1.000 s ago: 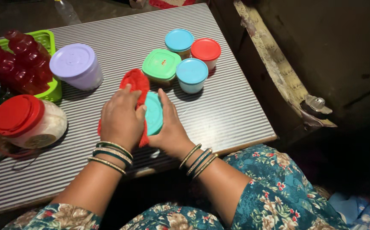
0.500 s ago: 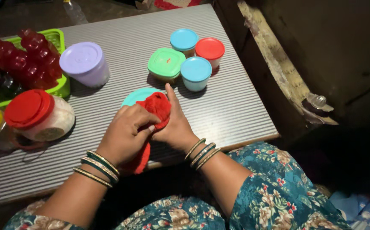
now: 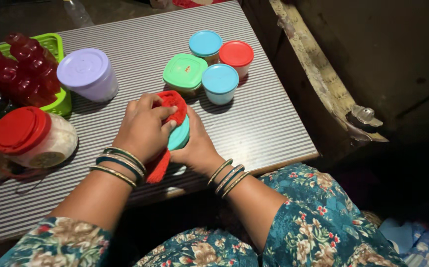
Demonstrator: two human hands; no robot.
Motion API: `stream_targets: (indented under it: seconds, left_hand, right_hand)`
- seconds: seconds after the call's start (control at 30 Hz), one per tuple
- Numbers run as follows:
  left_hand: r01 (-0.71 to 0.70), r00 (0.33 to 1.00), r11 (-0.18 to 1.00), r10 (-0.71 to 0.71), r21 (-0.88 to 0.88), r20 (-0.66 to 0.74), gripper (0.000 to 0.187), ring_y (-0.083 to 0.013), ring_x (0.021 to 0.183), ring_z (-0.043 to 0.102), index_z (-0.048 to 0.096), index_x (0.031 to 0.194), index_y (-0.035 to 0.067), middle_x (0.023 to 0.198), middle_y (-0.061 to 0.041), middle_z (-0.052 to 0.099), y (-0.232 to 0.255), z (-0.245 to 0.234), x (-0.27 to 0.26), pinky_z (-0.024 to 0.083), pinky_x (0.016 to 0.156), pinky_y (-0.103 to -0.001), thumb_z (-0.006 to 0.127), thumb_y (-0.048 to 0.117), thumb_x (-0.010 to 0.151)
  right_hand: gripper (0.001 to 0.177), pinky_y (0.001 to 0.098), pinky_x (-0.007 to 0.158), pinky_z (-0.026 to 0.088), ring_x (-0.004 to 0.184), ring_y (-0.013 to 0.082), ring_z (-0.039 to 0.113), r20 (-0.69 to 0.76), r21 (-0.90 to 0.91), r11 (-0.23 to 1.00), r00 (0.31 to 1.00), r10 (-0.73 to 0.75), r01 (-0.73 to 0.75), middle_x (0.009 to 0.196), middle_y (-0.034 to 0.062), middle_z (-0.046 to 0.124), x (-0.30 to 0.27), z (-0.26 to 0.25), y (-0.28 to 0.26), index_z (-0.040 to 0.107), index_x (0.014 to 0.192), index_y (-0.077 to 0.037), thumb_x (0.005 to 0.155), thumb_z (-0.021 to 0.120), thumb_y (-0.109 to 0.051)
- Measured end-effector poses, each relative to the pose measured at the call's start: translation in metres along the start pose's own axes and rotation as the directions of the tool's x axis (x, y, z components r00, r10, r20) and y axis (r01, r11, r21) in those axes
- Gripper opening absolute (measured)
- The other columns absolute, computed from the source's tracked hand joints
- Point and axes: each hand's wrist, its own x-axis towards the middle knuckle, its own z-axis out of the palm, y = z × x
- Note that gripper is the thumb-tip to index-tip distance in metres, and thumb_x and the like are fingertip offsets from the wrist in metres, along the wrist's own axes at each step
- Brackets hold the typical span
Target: The person wipes the inside and outside of several small plastic containers and their lids with a red cloth and then fits the lids onto the containers.
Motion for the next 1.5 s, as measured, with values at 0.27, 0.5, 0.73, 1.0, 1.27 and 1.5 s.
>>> stream_targets:
  seconds: [0.27, 0.5, 0.73, 1.0, 1.27, 1.5]
  left_hand:
    - [0.12, 0.987, 0.984, -0.133, 0.133, 0.088, 0.037, -0.0389, 0.114, 0.052, 0.076, 0.118, 0.015, 0.131, -0.011, 0.058, 0.014, -0.01, 0.006, 0.045, 0.097, -0.048, 0.075, 0.022, 0.081]
    - [0.003, 0.975, 0.999, -0.011, 0.038, 0.222, 0.038, -0.0324, 0.114, 0.054, 0.08, 0.108, 0.023, 0.127, 0.0, 0.065, 0.013, -0.029, -0.021, 0.047, 0.101, -0.043, 0.074, 0.013, 0.072]
    - [0.092, 0.967, 0.965, -0.146, 0.247, 0.209, 0.032, -0.027, 0.117, 0.056, 0.082, 0.095, 0.028, 0.123, 0.009, 0.068, 0.009, -0.059, -0.047, 0.047, 0.101, -0.044, 0.068, 0.007, 0.076]
    - [0.14, 0.988, 0.928, -0.156, 0.346, 0.017, 0.048, -0.0316, 0.12, 0.053, 0.076, 0.117, 0.029, 0.134, 0.0, 0.062, -0.009, -0.048, -0.047, 0.044, 0.096, -0.05, 0.067, 0.008, 0.074]
    - [0.122, 0.989, 0.929, -0.145, 0.351, 0.039, 0.039, -0.031, 0.119, 0.052, 0.075, 0.12, 0.033, 0.137, -0.003, 0.059, -0.006, -0.027, -0.014, 0.044, 0.092, -0.051, 0.062, 0.02, 0.086]
    - [0.066, 0.988, 0.946, -0.106, 0.316, 0.113, 0.05, -0.0327, 0.119, 0.05, 0.075, 0.122, 0.031, 0.135, -0.003, 0.059, 0.017, -0.033, -0.025, 0.043, 0.09, -0.052, 0.066, 0.024, 0.073]
  right_hand:
    - [0.119, 0.0409, 0.122, 0.038, 0.145, 0.0294, 0.047, 0.005, 0.02, 1.0, 1.0, 0.006, -0.006, 0.152, 0.0155, 0.046, -0.001, 0.0, -0.001, 0.029, 0.158, -0.005, 0.063, 0.094, -0.036]
    - [0.126, 0.0386, 0.115, 0.046, 0.14, 0.0265, 0.05, 0.042, 0.025, 0.997, 0.996, 0.076, -0.078, 0.152, 0.0141, 0.046, -0.003, -0.001, 0.004, 0.02, 0.16, -0.005, 0.058, 0.091, -0.026]
    - [0.131, 0.0392, 0.114, 0.047, 0.137, 0.0261, 0.053, 0.048, 0.073, 0.99, 0.992, 0.115, -0.119, 0.146, 0.0144, 0.052, -0.004, 0.004, 0.0, 0.022, 0.158, -0.005, 0.053, 0.097, -0.027]
    - [0.133, 0.0392, 0.117, 0.043, 0.141, 0.0272, 0.049, -0.002, 0.06, 0.996, 0.998, 0.061, -0.061, 0.149, 0.0156, 0.048, -0.007, 0.009, 0.001, 0.02, 0.158, -0.004, 0.055, 0.1, -0.03]
    - [0.134, 0.0392, 0.118, 0.042, 0.141, 0.027, 0.048, 0.0, 0.041, 0.995, 0.996, 0.09, -0.09, 0.149, 0.0159, 0.045, -0.007, 0.009, 0.002, 0.02, 0.156, -0.003, 0.052, 0.1, -0.029]
    - [0.133, 0.0396, 0.118, 0.041, 0.14, 0.0285, 0.047, 0.001, 0.019, 0.998, 0.998, 0.062, -0.062, 0.149, 0.016, 0.044, -0.008, 0.007, 0.006, 0.019, 0.156, -0.003, 0.053, 0.099, -0.029]
